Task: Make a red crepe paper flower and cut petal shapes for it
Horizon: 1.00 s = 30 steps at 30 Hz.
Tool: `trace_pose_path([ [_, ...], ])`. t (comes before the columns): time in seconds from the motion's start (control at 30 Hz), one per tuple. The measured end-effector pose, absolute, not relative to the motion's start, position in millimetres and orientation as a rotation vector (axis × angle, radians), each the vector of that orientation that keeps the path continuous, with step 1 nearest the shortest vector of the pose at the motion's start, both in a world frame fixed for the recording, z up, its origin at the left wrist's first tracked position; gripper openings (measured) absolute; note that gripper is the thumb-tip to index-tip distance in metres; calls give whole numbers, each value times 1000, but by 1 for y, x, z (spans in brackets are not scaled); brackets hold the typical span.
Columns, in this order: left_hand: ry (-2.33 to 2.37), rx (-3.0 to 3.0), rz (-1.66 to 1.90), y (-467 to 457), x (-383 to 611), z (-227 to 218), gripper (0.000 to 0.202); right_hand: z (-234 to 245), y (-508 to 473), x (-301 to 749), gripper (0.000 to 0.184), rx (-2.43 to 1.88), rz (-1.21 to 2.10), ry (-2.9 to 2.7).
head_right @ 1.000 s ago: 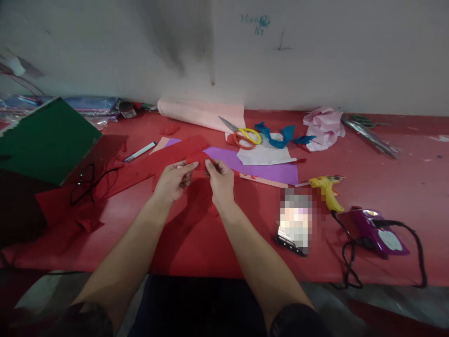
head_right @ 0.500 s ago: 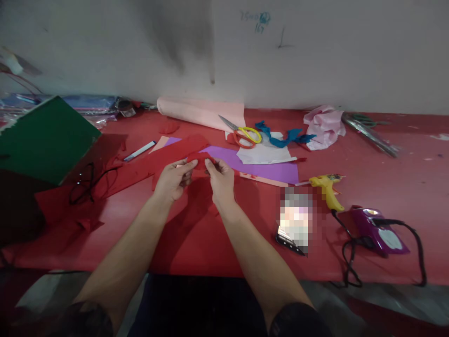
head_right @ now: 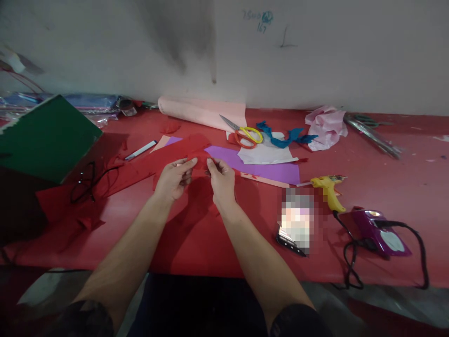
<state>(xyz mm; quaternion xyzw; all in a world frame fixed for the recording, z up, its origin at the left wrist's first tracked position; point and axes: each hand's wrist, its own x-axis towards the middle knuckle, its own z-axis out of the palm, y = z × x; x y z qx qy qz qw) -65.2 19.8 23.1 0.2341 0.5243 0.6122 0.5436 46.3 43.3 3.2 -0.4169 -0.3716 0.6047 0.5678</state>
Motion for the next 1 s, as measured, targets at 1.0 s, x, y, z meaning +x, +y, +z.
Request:
trace_pose_path([
  [1.0,1249,454,1439,21,-65,21,48,-1,58,64,27,-1053,1331,-858],
])
